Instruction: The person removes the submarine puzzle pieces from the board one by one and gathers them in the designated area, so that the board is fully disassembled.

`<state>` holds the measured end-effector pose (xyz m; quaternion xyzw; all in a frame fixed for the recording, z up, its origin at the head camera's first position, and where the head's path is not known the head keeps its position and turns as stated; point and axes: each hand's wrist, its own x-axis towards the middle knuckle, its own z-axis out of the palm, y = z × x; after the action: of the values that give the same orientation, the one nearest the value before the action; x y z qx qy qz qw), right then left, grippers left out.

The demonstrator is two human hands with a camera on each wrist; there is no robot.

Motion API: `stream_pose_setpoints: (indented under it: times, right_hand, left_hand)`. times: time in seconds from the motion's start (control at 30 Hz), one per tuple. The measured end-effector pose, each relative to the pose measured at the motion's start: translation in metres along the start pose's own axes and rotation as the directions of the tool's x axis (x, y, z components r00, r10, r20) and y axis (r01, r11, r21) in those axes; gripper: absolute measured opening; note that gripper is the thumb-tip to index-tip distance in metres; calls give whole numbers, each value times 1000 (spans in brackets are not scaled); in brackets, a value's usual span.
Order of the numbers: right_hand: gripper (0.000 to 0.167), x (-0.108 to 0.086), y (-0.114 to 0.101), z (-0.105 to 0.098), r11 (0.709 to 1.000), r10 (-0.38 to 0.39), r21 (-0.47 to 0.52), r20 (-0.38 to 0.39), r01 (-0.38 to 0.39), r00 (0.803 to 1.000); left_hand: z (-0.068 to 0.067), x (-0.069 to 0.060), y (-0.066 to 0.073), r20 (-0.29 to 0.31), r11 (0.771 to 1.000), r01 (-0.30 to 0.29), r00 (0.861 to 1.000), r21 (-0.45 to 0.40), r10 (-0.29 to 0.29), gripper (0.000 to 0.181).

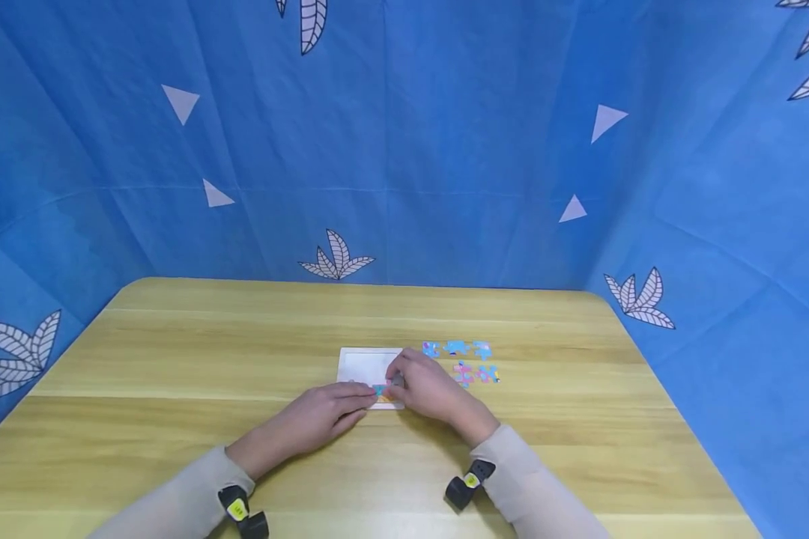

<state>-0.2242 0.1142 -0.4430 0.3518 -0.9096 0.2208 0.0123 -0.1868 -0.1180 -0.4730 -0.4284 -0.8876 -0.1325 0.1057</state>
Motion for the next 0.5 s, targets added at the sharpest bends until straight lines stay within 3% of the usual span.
stream_pose_setpoints:
  times: [0.5]
  right_hand:
    - [13, 3, -3, -2, 1000, 14, -3, 19, -14, 1000]
  left_hand:
    - [-4, 3, 1, -11, 999, 9, 1000, -39, -9, 31]
